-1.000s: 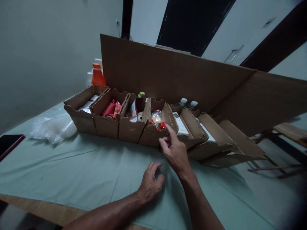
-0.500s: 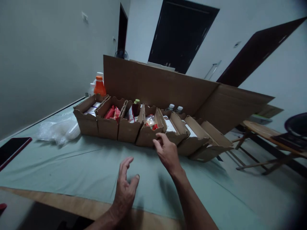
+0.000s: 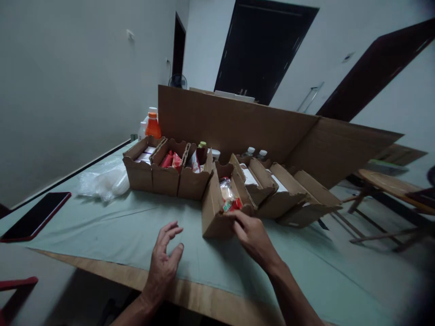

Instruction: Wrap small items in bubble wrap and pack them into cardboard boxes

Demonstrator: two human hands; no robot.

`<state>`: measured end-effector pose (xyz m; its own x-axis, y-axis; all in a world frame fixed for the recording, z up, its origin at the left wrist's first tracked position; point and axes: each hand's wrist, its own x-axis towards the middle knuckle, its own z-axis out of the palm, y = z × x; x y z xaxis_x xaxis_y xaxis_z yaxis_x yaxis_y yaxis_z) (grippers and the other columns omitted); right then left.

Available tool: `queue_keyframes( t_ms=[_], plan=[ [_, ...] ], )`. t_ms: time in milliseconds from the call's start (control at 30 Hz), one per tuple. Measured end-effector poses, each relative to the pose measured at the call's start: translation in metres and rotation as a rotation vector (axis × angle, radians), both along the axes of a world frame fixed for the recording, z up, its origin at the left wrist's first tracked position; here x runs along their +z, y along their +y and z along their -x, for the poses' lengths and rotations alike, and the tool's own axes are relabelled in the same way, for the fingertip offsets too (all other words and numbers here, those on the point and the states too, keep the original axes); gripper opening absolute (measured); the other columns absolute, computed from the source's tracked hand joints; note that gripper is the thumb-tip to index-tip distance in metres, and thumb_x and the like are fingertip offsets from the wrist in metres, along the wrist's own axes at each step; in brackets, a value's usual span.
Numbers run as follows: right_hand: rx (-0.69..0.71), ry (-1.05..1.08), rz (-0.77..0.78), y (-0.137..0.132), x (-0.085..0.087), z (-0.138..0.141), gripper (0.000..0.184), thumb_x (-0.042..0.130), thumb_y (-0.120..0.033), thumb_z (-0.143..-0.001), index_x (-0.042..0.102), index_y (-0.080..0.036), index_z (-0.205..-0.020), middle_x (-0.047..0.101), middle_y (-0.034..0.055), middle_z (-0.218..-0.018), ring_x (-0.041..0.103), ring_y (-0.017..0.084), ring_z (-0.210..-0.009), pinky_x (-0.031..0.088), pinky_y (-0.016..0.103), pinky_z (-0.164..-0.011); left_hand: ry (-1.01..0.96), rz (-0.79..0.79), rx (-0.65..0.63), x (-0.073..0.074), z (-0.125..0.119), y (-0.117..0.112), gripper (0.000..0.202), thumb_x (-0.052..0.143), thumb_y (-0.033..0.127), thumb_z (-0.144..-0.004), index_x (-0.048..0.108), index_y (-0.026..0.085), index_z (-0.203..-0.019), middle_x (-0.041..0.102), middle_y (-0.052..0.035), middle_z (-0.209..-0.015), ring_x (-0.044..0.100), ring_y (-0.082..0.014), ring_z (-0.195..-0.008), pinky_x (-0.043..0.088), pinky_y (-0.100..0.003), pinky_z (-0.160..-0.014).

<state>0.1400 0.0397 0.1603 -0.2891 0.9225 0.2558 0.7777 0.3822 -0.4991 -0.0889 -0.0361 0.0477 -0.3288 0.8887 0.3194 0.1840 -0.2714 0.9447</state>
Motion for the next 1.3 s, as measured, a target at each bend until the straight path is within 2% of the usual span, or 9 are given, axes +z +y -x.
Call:
queue_keyframes(
  t_ms=[100, 167, 267, 400, 567, 700, 867, 1100, 1300],
  plan=[
    [0.01, 0.062, 0.123, -0.058, -0.001, -0.051, 0.031, 0.048, -0.04, -0.085, 0.076, -0.028, -0.09, 0.076, 0.0036, -0.082, 0.071, 0.023, -0.073, 0.055, 0.033, -0.068, 0.005, 0.013, 0.0, 0.0, 0.006, 0.007, 0.028, 0.057, 0.024, -0.085, 0.066, 0.023, -0.112, 0.056, -0.0109, -0.137, 0.056, -0.028, -0.125, 0.047, -0.047, -0.101],
    [-0.196, 0.138, 0.085, -0.089, -0.005, -0.091, 0.028, 0.056, -0.049, -0.08, 0.077, -0.031, -0.087, 0.077, 0.0056, -0.085, 0.073, 0.027, -0.077, 0.059, 0.038, -0.069, 0.009, 0.015, -0.035, 0.002, 0.003, 0.011, 0.031, 0.057, 0.024, -0.086, 0.064, 0.023, -0.116, 0.055, -0.0111, -0.139, 0.055, -0.0279, -0.125, 0.047, -0.046, -0.1],
    [-0.538, 0.348, -0.056, -0.125, -0.021, -0.142, 0.048, 0.069, -0.055, -0.071, 0.071, -0.032, -0.114, 0.077, 0.0096, -0.104, 0.073, 0.031, -0.091, 0.061, 0.044, -0.078, 0.005, -0.003, -0.138, 0.008, -0.009, 0.021, 0.044, 0.059, 0.026, -0.085, 0.058, 0.024, -0.129, 0.05, -0.0115, -0.145, 0.052, -0.0291, -0.131, 0.046, -0.047, -0.104],
    [-0.611, 0.461, 0.065, -0.15, -0.052, -0.152, 0.081, 0.078, -0.056, -0.062, 0.058, -0.025, -0.134, 0.072, 0.0153, -0.119, 0.071, 0.034, -0.103, 0.062, 0.042, -0.079, -0.009, 0.01, -0.33, 0.019, -0.038, 0.048, 0.071, 0.063, 0.03, -0.081, 0.04, 0.025, -0.148, 0.04, -0.0117, -0.157, 0.04, -0.0314, -0.142, 0.034, -0.052, -0.116],
    [-0.572, 0.293, 0.195, -0.131, -0.085, -0.108, 0.053, 0.068, -0.061, -0.067, 0.071, -0.021, -0.101, 0.076, 0.0145, -0.099, 0.071, 0.036, -0.098, 0.058, 0.048, -0.089, -0.052, 0.068, -0.52, 0.018, -0.069, 0.063, 0.073, 0.063, 0.033, -0.079, 0.04, 0.019, -0.147, 0.05, -0.0121, -0.15, 0.045, -0.0317, -0.14, 0.034, -0.049, -0.118],
    [-0.597, 0.254, 0.05, -0.107, -0.101, -0.097, 0.052, 0.062, -0.062, -0.073, 0.071, -0.022, -0.106, 0.075, 0.0148, -0.109, 0.064, 0.038, -0.116, 0.053, 0.052, -0.098, -0.06, 0.057, -0.378, -0.012, -0.061, 0.034, 0.07, 0.064, 0.034, -0.081, 0.041, 0.018, -0.145, 0.053, -0.0136, -0.146, 0.046, -0.0324, -0.139, 0.037, -0.046, -0.116],
    [-0.441, 0.272, -0.008, -0.073, -0.107, -0.099, 0.054, 0.061, -0.056, -0.078, 0.067, -0.022, -0.121, 0.071, 0.0125, -0.121, 0.06, 0.035, -0.124, 0.048, 0.051, -0.104, -0.015, 0.027, -0.261, -0.042, -0.036, 0.011, 0.068, 0.062, 0.036, -0.084, 0.041, 0.02, -0.146, 0.056, -0.0137, -0.139, 0.045, -0.0331, -0.139, 0.037, -0.047, -0.116],
    [-0.391, 0.429, 0.079, -0.013, -0.11, -0.109, 0.042, 0.065, -0.051, -0.073, 0.068, -0.019, -0.1, 0.076, 0.0129, -0.101, 0.07, 0.032, -0.096, 0.056, 0.041, -0.083, 0.095, -0.043, -0.297, -0.034, -0.042, 0.059, 0.069, 0.062, 0.032, -0.085, 0.037, 0.022, -0.149, 0.048, -0.0139, -0.149, 0.049, -0.0327, -0.134, 0.04, -0.051, -0.112],
    [-0.447, 0.502, 0.107, -0.013, -0.133, -0.103, 0.043, 0.063, -0.053, -0.078, 0.064, -0.02, -0.105, 0.077, 0.011, -0.102, 0.071, 0.028, -0.093, 0.057, 0.037, -0.08, 0.147, 0.093, -0.215, -0.047, -0.055, 0.07, 0.062, 0.056, 0.023, -0.085, 0.043, 0.021, -0.145, 0.053, -0.0149, -0.144, 0.053, -0.0311, -0.13, 0.049, -0.046, -0.105]
  ],
)
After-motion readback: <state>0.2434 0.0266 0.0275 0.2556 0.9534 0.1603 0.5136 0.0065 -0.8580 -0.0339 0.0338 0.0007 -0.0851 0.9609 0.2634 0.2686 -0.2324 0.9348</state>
